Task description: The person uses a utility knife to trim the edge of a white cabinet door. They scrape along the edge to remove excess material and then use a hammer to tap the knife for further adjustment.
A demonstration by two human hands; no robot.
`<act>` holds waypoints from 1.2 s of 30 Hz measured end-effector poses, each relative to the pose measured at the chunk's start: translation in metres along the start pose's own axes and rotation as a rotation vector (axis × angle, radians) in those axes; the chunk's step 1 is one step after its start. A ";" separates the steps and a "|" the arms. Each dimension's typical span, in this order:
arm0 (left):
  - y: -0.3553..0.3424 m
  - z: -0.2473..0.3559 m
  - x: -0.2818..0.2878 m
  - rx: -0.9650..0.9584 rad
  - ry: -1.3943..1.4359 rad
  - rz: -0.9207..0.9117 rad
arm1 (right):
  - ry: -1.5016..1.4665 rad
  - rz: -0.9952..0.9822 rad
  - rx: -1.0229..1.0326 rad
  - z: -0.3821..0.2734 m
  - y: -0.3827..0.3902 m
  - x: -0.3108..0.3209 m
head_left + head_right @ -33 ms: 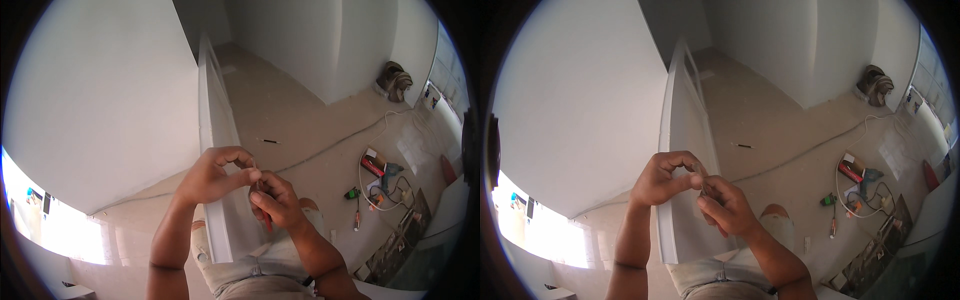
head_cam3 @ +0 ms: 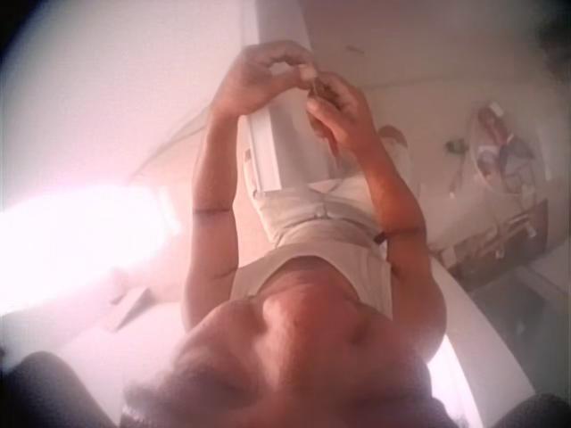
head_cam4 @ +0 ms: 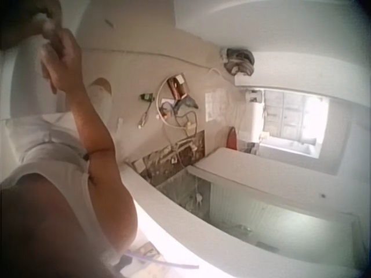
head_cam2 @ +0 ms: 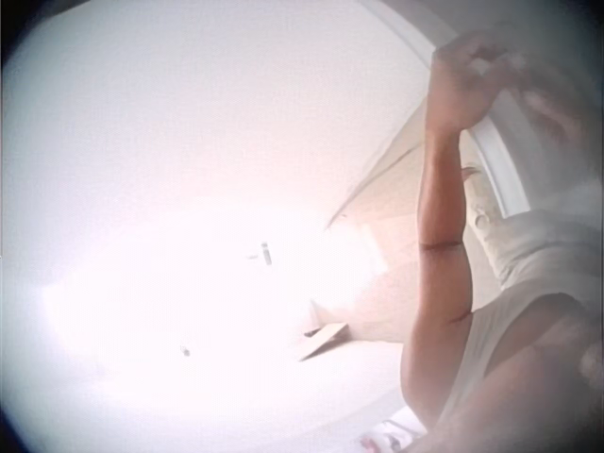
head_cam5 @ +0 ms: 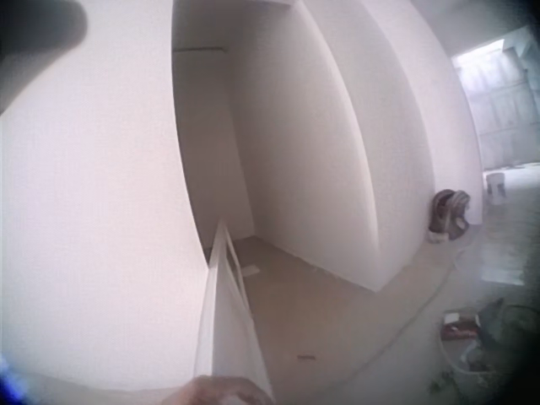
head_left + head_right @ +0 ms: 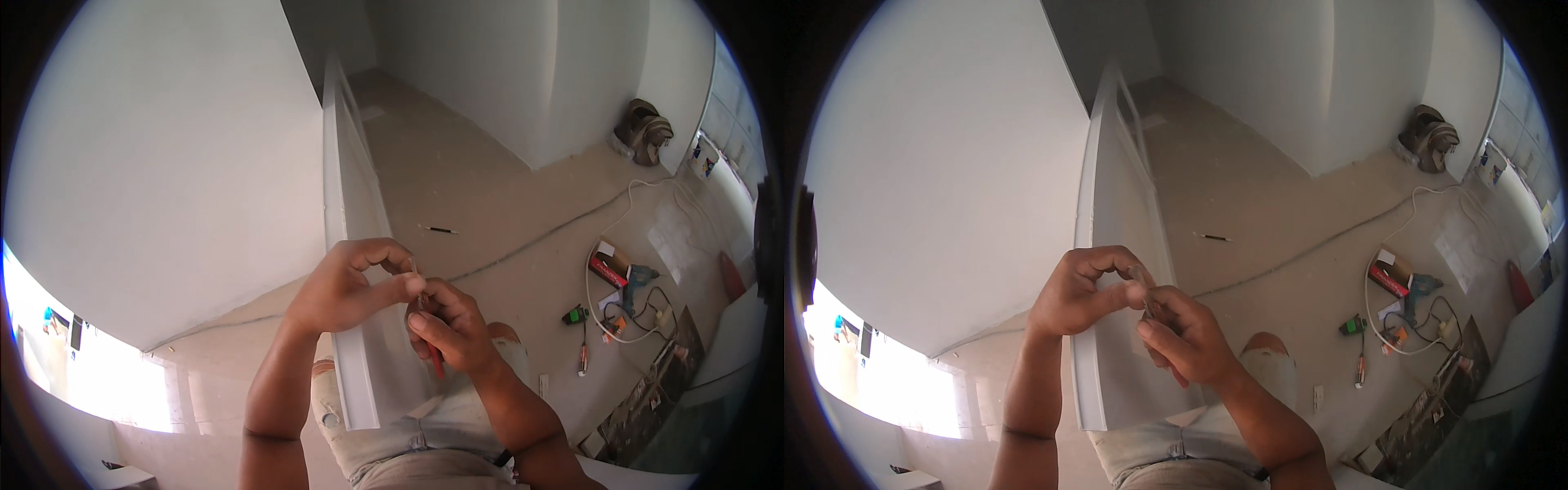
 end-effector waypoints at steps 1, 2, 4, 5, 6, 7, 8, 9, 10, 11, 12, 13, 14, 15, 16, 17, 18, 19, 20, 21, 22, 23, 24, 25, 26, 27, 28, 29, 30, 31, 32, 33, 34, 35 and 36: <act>-0.002 0.002 0.002 0.002 0.002 0.005 | 0.009 -0.004 0.005 0.000 -0.003 0.001; -0.002 0.002 0.002 0.009 0.023 0.001 | 0.015 -0.008 0.006 0.000 -0.004 0.001; -0.003 0.001 0.002 0.023 0.066 -0.008 | 0.013 -0.019 0.013 -0.001 -0.005 0.001; -0.003 0.002 0.002 0.029 0.077 -0.008 | 0.011 -0.029 0.018 -0.002 -0.006 0.000; -0.003 0.002 0.002 0.035 0.089 -0.008 | 0.010 -0.034 0.024 -0.001 -0.006 0.000; -0.003 0.002 0.001 0.041 0.100 -0.008 | 0.009 -0.039 0.029 0.000 -0.006 0.000; -0.004 0.002 0.002 0.030 0.084 -0.001 | 0.008 -0.045 0.035 0.000 -0.007 0.000; -0.004 0.002 0.002 0.019 0.067 0.006 | 0.002 -0.049 0.013 0.000 -0.006 0.000; -0.004 0.002 0.002 0.008 0.051 0.012 | -0.004 -0.053 -0.010 0.000 -0.006 0.001; -0.005 0.000 0.003 0.002 0.070 0.014 | -0.009 -0.058 -0.030 0.000 -0.006 0.001; -0.005 -0.003 0.004 -0.004 0.090 0.016 | -0.014 -0.055 -0.016 0.000 -0.006 0.001; -0.005 -0.004 0.004 -0.009 0.109 0.019 | -0.020 -0.053 -0.002 0.002 -0.007 0.000; -0.004 -0.004 0.004 -0.019 0.089 0.015 | -0.024 -0.049 0.012 0.003 -0.007 0.000; -0.004 -0.004 0.003 -0.028 0.068 0.010 | -0.029 -0.041 0.011 0.002 -0.007 -0.001; -0.003 -0.004 0.003 -0.036 0.047 0.007 | -0.034 -0.034 0.009 0.001 -0.006 -0.002; -0.003 -0.003 0.003 -0.011 0.046 0.005 | -0.038 -0.027 0.008 0.001 -0.006 -0.002; -0.004 -0.002 0.003 0.014 0.045 0.003 | -0.044 -0.030 0.005 0.001 -0.006 -0.002; -0.004 -0.001 0.003 0.039 0.045 0.002 | -0.049 -0.032 0.003 0.001 -0.006 -0.002; -0.003 -0.001 0.004 0.031 0.056 -0.003 | -0.056 -0.038 0.001 0.001 -0.006 -0.002; -0.003 -0.002 0.004 0.023 0.067 -0.009 | -0.077 -0.048 -0.008 0.001 -0.006 -0.002; -0.002 -0.002 0.004 0.015 0.078 -0.014 | -0.098 -0.059 -0.016 0.001 -0.007 -0.003; -0.002 -0.001 0.004 0.013 0.102 -0.029 | -0.118 -0.069 -0.023 0.001 -0.007 -0.003; -0.003 0.001 0.004 0.011 0.126 -0.044 | -0.126 -0.071 -0.038 0.001 -0.007 -0.002; -0.003 0.002 0.003 0.009 0.149 -0.058 | -0.135 -0.073 -0.052 0.001 -0.006 -0.001; -0.003 0.002 0.004 -0.009 0.146 -0.061 | -0.145 -0.077 -0.066 0.002 -0.006 -0.001; -0.002 0.001 0.004 -0.027 0.143 -0.063 | -0.143 -0.071 -0.077 0.001 -0.006 -0.001; -0.002 0.001 0.004 -0.045 0.140 -0.065 | -0.142 -0.065 -0.089 0.001 -0.005 -0.002; -0.002 0.000 0.004 -0.032 0.103 -0.056 | -0.141 -0.058 -0.101 0.001 -0.004 -0.002; -0.003 0.000 0.004 -0.019 0.067 -0.047 | -0.149 -0.070 -0.101 0.001 -0.004 -0.002; -0.003 0.000 0.004 -0.006 0.030 -0.038 | -0.156 -0.082 -0.101 0.001 -0.004 -0.001; -0.003 -0.001 0.004 -0.009 0.035 -0.040 | -0.164 -0.092 -0.103 0.002 -0.004 -0.001; -0.003 -0.001 0.003 -0.013 0.040 -0.042 | -0.174 -0.095 -0.105 0.002 -0.004 -0.001; -0.003 -0.002 0.003 -0.017 0.045 -0.044 | -0.184 -0.096 -0.107 0.003 -0.004 0.000; -0.003 -0.004 0.003 -0.017 0.091 -0.034 | -0.195 -0.100 -0.110 0.003 -0.003 0.000; -0.003 -0.006 0.003 -0.018 0.138 -0.023 | -0.202 -0.091 -0.115 0.003 -0.002 0.001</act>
Point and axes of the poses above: each hand's wrist, its own y-axis away from the middle knuckle, its own x-axis out of the back of the hand, z = x × y, the point moved 4 cm from there along -y, towards the middle knuckle, and after that the axes turned 1 degree about x, right-handed, at the moved point
